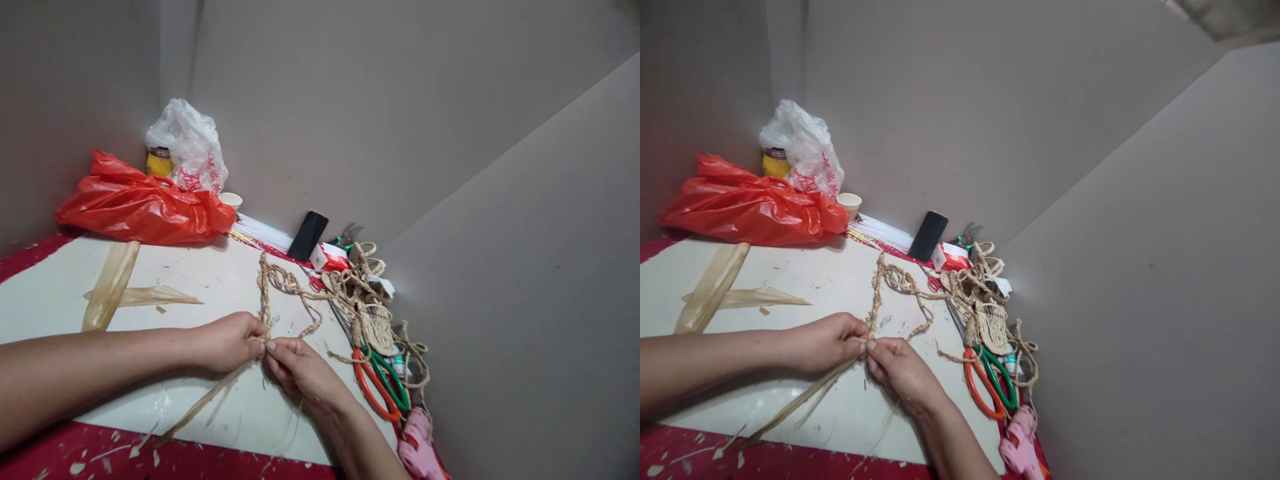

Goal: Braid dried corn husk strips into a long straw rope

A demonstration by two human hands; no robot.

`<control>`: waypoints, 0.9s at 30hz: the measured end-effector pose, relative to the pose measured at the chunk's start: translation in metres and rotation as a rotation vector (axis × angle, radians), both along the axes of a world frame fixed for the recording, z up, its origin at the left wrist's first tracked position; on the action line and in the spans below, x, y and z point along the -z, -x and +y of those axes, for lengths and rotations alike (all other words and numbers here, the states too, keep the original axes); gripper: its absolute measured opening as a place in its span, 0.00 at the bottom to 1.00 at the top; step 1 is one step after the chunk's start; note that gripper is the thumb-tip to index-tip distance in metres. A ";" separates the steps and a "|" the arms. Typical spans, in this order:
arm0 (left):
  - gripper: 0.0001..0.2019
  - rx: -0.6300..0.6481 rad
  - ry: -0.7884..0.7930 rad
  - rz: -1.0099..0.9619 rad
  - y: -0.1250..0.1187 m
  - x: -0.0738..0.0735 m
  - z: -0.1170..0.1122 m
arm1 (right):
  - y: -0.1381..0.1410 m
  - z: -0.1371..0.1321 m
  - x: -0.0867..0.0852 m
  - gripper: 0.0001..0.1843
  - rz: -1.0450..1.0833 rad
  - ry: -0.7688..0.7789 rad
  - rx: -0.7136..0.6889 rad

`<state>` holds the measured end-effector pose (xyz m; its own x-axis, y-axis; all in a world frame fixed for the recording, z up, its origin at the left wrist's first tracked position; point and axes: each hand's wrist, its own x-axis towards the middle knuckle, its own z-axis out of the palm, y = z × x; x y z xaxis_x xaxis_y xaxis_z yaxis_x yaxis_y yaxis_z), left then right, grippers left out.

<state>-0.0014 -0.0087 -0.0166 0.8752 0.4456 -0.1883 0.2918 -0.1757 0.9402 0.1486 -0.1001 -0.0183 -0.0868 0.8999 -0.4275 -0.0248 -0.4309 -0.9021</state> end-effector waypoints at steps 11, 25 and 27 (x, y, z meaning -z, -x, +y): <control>0.12 0.069 -0.684 0.317 0.009 -0.032 -0.019 | 0.027 -0.008 0.010 0.20 0.066 -0.011 0.315; 0.07 0.474 -1.109 0.299 0.025 -0.015 -0.067 | 0.026 -0.009 0.003 0.13 0.316 0.061 0.282; 0.07 0.474 -0.883 0.197 0.028 -0.023 -0.065 | 0.022 -0.009 0.003 0.13 0.346 0.058 0.269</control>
